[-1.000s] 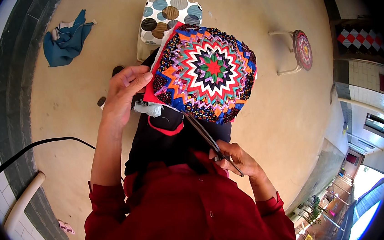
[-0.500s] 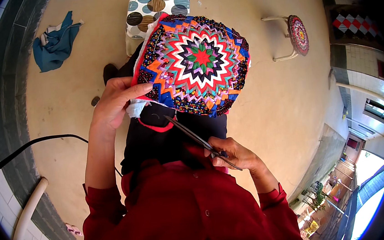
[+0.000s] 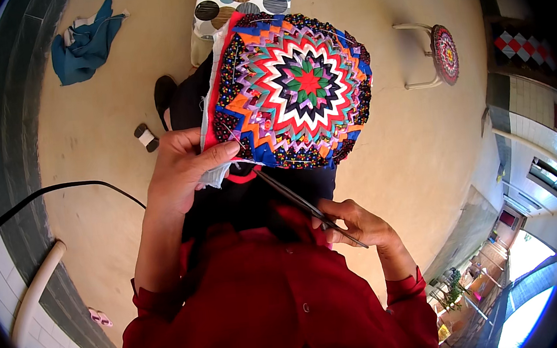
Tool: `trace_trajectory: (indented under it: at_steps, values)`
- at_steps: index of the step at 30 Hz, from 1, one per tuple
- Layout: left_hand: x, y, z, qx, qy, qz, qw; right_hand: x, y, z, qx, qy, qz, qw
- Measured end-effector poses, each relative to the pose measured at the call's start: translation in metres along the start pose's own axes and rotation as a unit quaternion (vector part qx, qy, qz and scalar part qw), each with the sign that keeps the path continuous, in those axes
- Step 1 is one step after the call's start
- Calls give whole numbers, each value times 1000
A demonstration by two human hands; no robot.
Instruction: The person trims the edges of a colorful patterned fabric square using scissors, rotating the fabric by hand to cut around its perimeter.
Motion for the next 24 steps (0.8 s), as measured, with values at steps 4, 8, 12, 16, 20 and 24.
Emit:
trace_trajectory:
  at_steps: [4, 8, 12, 16, 20, 24]
  values:
    - [1, 2, 8, -60, -9, 8, 998, 1, -10, -5, -59, -15, -22, 998]
    - [-1, 1, 7, -39, -24, 30, 999, 8, -18, 0, -98, -17, -28, 995]
    - [-1, -1, 7, -19, -19, 62, 998, 16, -25, 13, -134, -17, -27, 990]
    - [-5, -3, 7, -48, -8, 51, 997, 18, -27, 23, -145, -16, -25, 989]
    - [-7, -1, 4, -40, -8, 47, 998, 2, -23, 23, -128, -20, -10, 992]
    - [-8, -2, -2, -46, -21, 45, 998, 6, -24, 17, -168, 18, -1, 986]
Point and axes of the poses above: each hand's wrist, its own x-axis towards the middle knuckle, its own y-axis out of the palm, z = x × y, the point moved 8 cm from there along x, towards the middle knuckle, and after that the axes turned 9 degrees about z, right-handed, at the moved point
